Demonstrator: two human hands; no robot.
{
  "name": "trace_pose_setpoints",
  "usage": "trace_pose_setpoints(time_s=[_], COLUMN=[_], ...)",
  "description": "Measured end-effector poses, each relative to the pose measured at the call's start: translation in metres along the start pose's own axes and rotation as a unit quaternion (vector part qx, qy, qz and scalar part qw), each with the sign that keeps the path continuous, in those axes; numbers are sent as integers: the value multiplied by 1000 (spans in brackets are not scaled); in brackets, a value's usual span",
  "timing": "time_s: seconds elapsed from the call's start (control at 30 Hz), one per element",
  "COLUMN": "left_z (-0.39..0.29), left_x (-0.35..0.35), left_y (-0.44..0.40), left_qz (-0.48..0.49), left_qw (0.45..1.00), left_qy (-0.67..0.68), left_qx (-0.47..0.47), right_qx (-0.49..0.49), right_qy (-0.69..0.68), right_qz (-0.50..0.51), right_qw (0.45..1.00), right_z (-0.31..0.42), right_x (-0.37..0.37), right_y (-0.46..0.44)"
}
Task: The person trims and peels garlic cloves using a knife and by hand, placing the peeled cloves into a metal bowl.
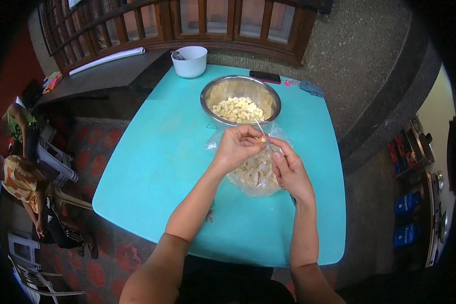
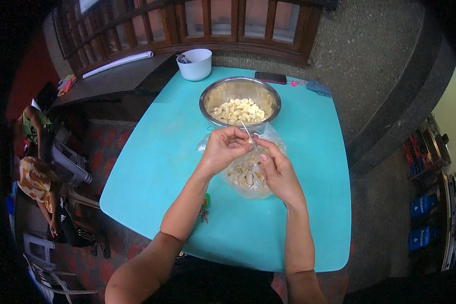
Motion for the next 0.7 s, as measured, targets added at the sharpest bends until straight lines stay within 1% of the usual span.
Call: trace_pose_setpoints(time_s=[0.07, 0.17, 0.3, 0.37, 0.4, 0.5, 0.6, 0.7], left_z=[-2, -4, -3, -8, -10, -14, -11, -9], left_x=[1, 2, 0, -1, -3, -5, 1, 2], left_y=[0, 0, -2, -1, 0, -1, -1, 0], left_qz=[-1, 12, 37, 39, 39, 45, 55, 49], left_qw=[1000, 998, 993, 989, 992, 995, 996, 996], left_qy=[7, 61, 112, 140, 122, 85, 75, 58], left_qx=[-2, 11, -6, -17, -12, -5, -16, -37], right_qx=[19, 42, 52, 41, 36, 35, 70, 60], right_qy=[-35, -95, -151, -172, -182, -146, -49, 7], right_qz=[0, 2, 4, -36, -56, -29, -13, -8], right_qw=[999, 995, 987, 984, 981, 988, 996, 998], right_z=[-1, -5, -9, -11, -11, -3, 3, 0], right_x=[-1, -3, -4, -12, -16, -24, -18, -16], right_y=[0, -1, -2, -4, -4, 1, 4, 3])
Point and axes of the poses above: each hand's wrist, its own y-axis away from the middle knuckle, its own x-axis out of the palm, z = x × y, the point moved 2 cm from there along -y, towards the middle knuckle, and after that the axes turned 2 degrees about -y, right-handed, at the moved point
